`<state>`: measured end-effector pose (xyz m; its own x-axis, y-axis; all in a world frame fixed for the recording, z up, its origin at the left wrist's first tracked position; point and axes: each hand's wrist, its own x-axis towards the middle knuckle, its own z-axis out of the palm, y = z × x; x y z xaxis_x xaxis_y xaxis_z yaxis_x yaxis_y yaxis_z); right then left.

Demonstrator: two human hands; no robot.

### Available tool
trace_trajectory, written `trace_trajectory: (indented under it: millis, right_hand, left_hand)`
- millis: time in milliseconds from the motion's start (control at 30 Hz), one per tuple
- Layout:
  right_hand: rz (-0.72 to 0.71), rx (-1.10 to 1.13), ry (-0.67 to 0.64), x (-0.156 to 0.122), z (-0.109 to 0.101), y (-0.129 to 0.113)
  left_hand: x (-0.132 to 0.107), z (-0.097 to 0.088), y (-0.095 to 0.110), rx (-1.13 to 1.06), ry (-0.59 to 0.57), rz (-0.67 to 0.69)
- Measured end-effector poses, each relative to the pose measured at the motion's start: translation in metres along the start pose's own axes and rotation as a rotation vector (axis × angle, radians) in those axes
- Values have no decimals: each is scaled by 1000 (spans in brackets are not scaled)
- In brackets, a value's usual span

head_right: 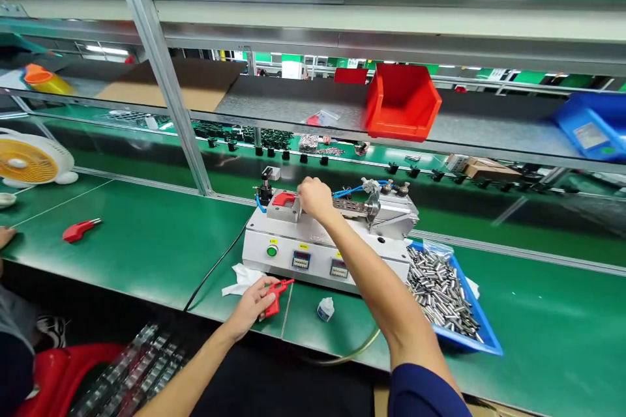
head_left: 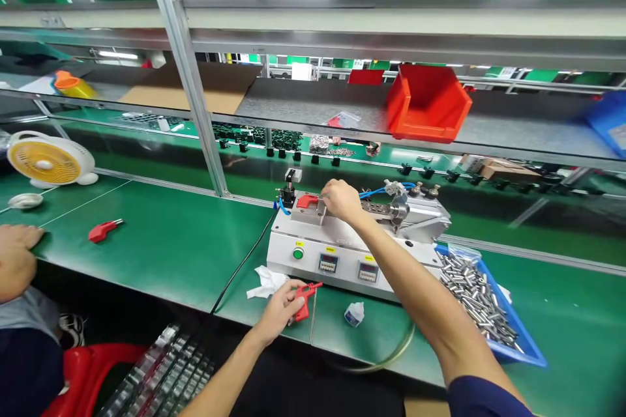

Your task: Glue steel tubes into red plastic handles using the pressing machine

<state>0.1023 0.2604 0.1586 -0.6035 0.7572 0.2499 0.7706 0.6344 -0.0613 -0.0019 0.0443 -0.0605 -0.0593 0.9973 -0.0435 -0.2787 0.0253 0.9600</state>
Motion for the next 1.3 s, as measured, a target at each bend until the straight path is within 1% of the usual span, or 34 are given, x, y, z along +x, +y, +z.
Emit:
trace_trajectory:
  millis: [67, 100, 167, 233, 267, 333, 400, 467, 533, 600, 633, 667, 733, 800, 833, 900, 967, 1000, 1067, 1100, 1133, 1200, 1233, 1267, 1300]
  right_hand:
    - [-5, 28, -39, 12, 0, -11]
    - [-3, 49, -62, 19, 0, -16]
    - [11, 99, -91, 32, -3, -23]
    - [26, 158, -73, 40, -12, -25]
    - [34, 189, -42, 41, -18, -24]
    - [53, 251, 54, 32, -34, -19]
    - [70, 313, 158, 5, -49, -10]
    - [83, 372, 242, -44, -55, 3]
    - [97, 424, 306, -109, -48, 20]
    - [128, 477, 359, -180, -29, 36]
    - [132, 573, 396, -213, -15, 43]
    - [158, 643, 392, -243, -1, 49]
    - [267, 682, 346, -291, 28, 57]
    - [360, 607, 270, -323, 55, 62]
    - [393, 538, 244, -333, 66, 63]
    - [421, 386, 220, -345, 82, 63]
    - [379, 294, 216, -347, 86, 62]
    - [345, 280, 230, -345, 83, 62]
    - [296, 292, 288, -332, 68, 66]
    - [294, 299, 319, -323, 58, 70]
    - [301, 300, 333, -312, 49, 75]
    - [298, 297, 299, -288, 34, 86]
    - [281, 296, 268, -276, 30, 92]
    - [259, 300, 244, -265, 27, 98]
    - [237, 313, 226, -255, 25, 104]
  left_hand:
    - [-5, -2, 6, 50, 53, 23]
    - [-7, -5, 13, 85, 82, 42]
    - [-6, -15, 36, 171, 148, 101]
    - [6, -27, 71, 272, 214, 184]
    - [17, -31, 92, 327, 246, 230]
    - [50, -34, 136, 447, 273, 303]
    - [90, -27, 174, 594, 242, 318]
    - [126, -13, 204, 759, 174, 266]
    - [154, 3, 221, 928, 90, 181]
    - [172, 16, 229, 1087, 19, 123]
    - [178, 21, 231, 1159, -4, 117]
    - [183, 25, 231, 1224, -18, 126]
    - [186, 29, 229, 1324, -20, 171]
    - [181, 29, 221, 1386, 13, 222]
    - [174, 28, 216, 1402, 41, 249]
    - [152, 24, 200, 1409, 114, 318]
    - [121, 17, 181, 1390, 193, 404]
    - [103, 12, 169, 1374, 229, 445]
    - [71, -1, 146, 1340, 268, 497]
    - [58, -9, 136, 1314, 259, 524]
    - [49, -16, 126, 1264, 159, 550]
    - [40, -26, 111, 1185, -4, 536]
    - [40, -29, 106, 1159, -55, 522]
    - [43, -30, 104, 1149, -67, 507]
    - [47, -29, 103, 1149, -49, 500]
